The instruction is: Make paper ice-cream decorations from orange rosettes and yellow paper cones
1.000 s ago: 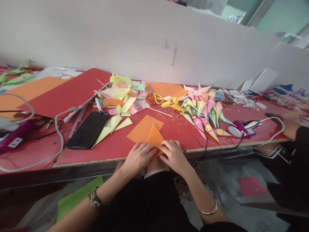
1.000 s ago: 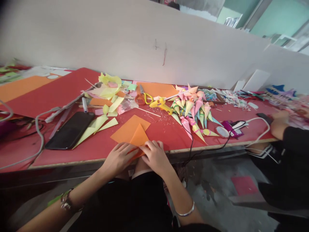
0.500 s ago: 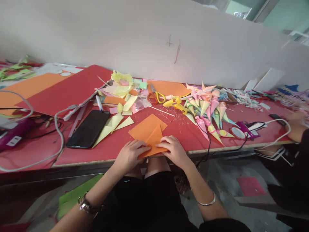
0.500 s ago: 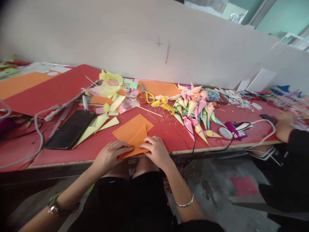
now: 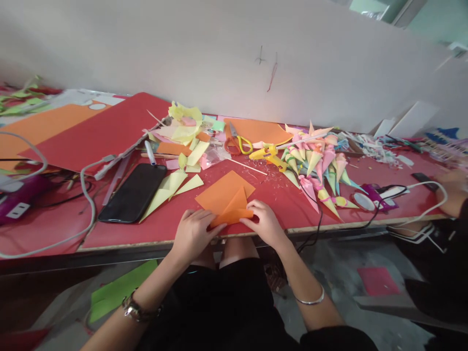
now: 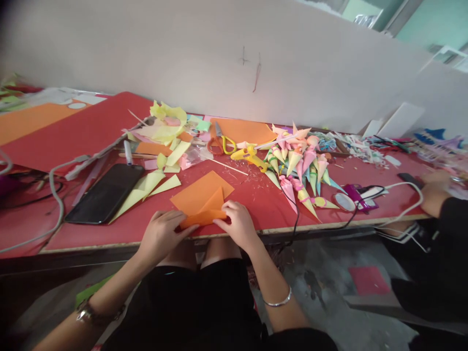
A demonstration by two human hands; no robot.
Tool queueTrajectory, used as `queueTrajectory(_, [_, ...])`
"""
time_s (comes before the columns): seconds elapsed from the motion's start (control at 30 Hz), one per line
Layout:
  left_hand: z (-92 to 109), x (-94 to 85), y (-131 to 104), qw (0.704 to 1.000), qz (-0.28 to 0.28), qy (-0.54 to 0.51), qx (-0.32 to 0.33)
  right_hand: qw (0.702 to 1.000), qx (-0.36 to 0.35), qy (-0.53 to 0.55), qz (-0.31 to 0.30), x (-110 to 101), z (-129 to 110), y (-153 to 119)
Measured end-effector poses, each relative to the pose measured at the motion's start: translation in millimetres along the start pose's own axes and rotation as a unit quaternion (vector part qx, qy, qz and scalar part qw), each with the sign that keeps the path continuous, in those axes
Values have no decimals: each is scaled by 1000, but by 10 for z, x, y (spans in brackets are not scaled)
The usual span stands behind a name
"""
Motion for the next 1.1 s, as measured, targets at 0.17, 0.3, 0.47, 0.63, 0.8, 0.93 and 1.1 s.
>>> queueTrajectory(0.17, [-24, 3, 6, 999, -8, 24, -23, 999, 32, -25, 2, 23, 24, 15])
queueTrajectory(0.3, [-30, 8, 29, 998, -36, 46, -33, 997, 36, -74, 2, 37, 30, 29])
queueTrajectory(0.47, [-43, 41, 55, 997, -72, 38, -3, 990, 25, -141, -2, 67, 12, 33])
queueTrajectory(0.63, [-33, 7, 83, 997, -35, 35, 64, 982, 8, -188, 5, 87, -20, 29])
queueTrajectory(0.8, [165, 8, 97, 965, -122, 48, 225, 982, 0, -189, 0, 96, -22, 29])
queueTrajectory(0.93, [242, -23, 102, 948, -168, 26, 269, 981, 1, -193, -6, 94, -21, 37])
queueTrajectory(1.1, [126, -37, 30, 944, -200, 16, 263, 981, -1, -195, -4, 97, -23, 38])
Point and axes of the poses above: each hand's wrist, its own y-axis towards the middle knuckle, its own x-axis out of the palm, z = x × y, the point moved 6 cm from there along y, towards the middle knuckle, and after that the axes turned 7 degrees about z, right-handed, at the moved point
